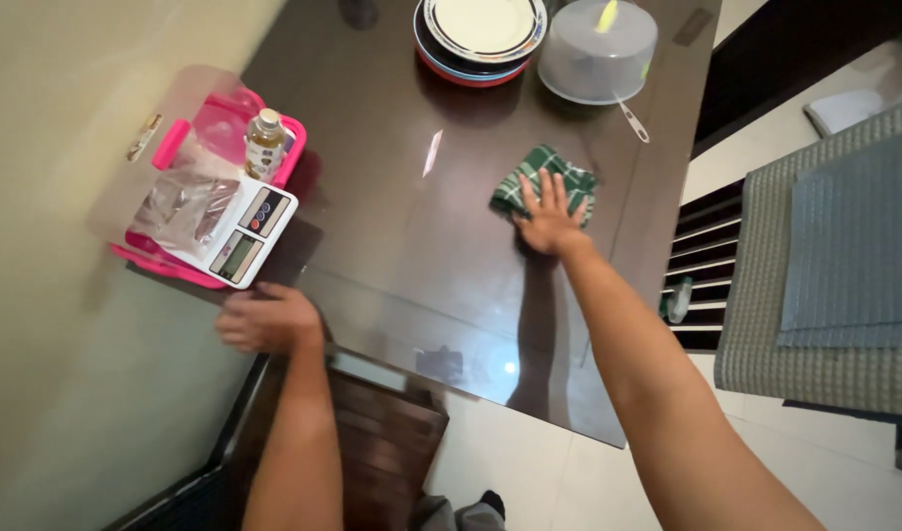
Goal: Wiping a dining table with a cloth.
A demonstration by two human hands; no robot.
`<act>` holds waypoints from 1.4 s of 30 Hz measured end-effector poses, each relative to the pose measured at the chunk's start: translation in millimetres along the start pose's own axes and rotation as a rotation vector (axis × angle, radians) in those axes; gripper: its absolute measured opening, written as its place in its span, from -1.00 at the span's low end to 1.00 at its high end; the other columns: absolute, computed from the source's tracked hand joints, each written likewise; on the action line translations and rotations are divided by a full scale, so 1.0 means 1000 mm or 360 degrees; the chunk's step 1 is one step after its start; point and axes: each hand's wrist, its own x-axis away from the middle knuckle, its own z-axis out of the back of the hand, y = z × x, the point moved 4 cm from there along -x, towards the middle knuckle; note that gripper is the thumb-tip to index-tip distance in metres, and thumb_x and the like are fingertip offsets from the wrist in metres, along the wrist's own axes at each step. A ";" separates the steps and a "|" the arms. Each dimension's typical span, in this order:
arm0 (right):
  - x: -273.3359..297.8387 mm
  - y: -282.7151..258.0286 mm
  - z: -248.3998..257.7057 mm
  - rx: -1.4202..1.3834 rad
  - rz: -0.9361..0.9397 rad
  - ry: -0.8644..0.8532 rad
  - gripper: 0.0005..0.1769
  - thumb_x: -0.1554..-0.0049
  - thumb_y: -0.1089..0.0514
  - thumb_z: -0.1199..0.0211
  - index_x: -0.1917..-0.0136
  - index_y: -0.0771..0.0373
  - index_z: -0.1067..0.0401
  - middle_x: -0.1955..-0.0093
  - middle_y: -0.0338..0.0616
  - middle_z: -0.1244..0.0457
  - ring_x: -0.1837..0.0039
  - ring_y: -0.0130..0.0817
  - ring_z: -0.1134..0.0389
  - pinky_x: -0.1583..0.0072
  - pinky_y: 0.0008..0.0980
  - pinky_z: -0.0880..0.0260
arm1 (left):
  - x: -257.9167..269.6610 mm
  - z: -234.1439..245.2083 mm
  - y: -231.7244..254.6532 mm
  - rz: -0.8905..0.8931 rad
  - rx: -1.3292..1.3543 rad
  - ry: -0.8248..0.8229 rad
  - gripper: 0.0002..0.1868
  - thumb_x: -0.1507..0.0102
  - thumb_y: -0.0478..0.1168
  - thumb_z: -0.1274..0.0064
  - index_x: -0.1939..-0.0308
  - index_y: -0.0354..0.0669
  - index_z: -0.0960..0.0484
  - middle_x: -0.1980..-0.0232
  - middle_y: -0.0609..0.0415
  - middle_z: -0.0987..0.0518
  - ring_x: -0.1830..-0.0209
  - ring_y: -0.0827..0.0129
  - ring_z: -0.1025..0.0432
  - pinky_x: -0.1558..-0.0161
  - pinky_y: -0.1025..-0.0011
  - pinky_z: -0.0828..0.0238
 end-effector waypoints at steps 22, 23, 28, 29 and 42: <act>-0.043 -0.184 0.011 0.0068 0.0057 0.0158 -0.14 -0.28 -0.31 0.12 -0.71 -0.20 0.37 -0.75 0.12 0.47 -0.71 0.26 0.48 -0.43 0.70 0.39 | 0.035 0.024 0.088 -0.1688 0.0731 -0.1254 -0.44 -0.34 -0.08 0.06 -0.42 -0.11 -0.43 -0.54 -0.10 -0.28 -0.54 0.04 -0.13 -0.54 -0.03 0.12; -0.033 -0.198 0.005 0.0085 0.0200 0.0259 -0.16 -0.25 -0.28 0.04 -0.68 -0.19 0.26 -0.70 0.14 0.33 -0.66 0.26 0.33 -0.40 0.68 0.28 | 0.035 0.024 0.087 -0.1673 0.0726 -0.1256 -0.45 -0.34 -0.08 0.06 -0.42 -0.09 -0.44 -0.54 -0.08 -0.28 -0.54 0.05 -0.14 -0.55 -0.01 0.13; 0.024 -0.196 0.010 0.0189 0.0406 0.0382 -0.10 -0.04 -0.07 -0.23 -0.63 -0.20 -0.08 -0.47 -0.02 -0.08 -0.50 0.12 -0.06 -0.39 0.51 -0.03 | 0.041 0.022 0.086 -0.1638 0.0683 -0.1266 -0.47 -0.34 -0.11 0.06 -0.41 -0.06 -0.45 -0.55 -0.05 -0.29 -0.54 0.08 -0.14 -0.55 0.02 0.12; 0.023 -0.183 0.008 0.0202 0.0380 0.0494 -0.15 0.00 -0.05 -0.26 -0.56 -0.18 -0.18 -0.43 0.01 -0.09 -0.47 0.11 -0.07 -0.35 0.47 -0.06 | 0.040 0.022 0.085 -0.1648 0.0676 -0.1247 -0.47 -0.34 -0.12 0.06 -0.41 -0.04 -0.45 -0.55 -0.03 -0.29 -0.55 0.09 -0.14 -0.55 0.03 0.12; -0.051 -0.109 0.037 -0.0031 -0.0114 0.0323 0.02 -0.13 -0.16 -0.13 -0.71 -0.13 0.30 -0.75 -0.02 0.51 -0.72 0.16 0.55 -0.45 0.66 0.59 | 0.034 0.026 0.089 -0.1643 0.0664 -0.1267 -0.46 -0.33 -0.10 0.06 -0.42 -0.05 -0.44 -0.54 -0.05 -0.29 -0.54 0.07 -0.15 -0.53 0.02 0.10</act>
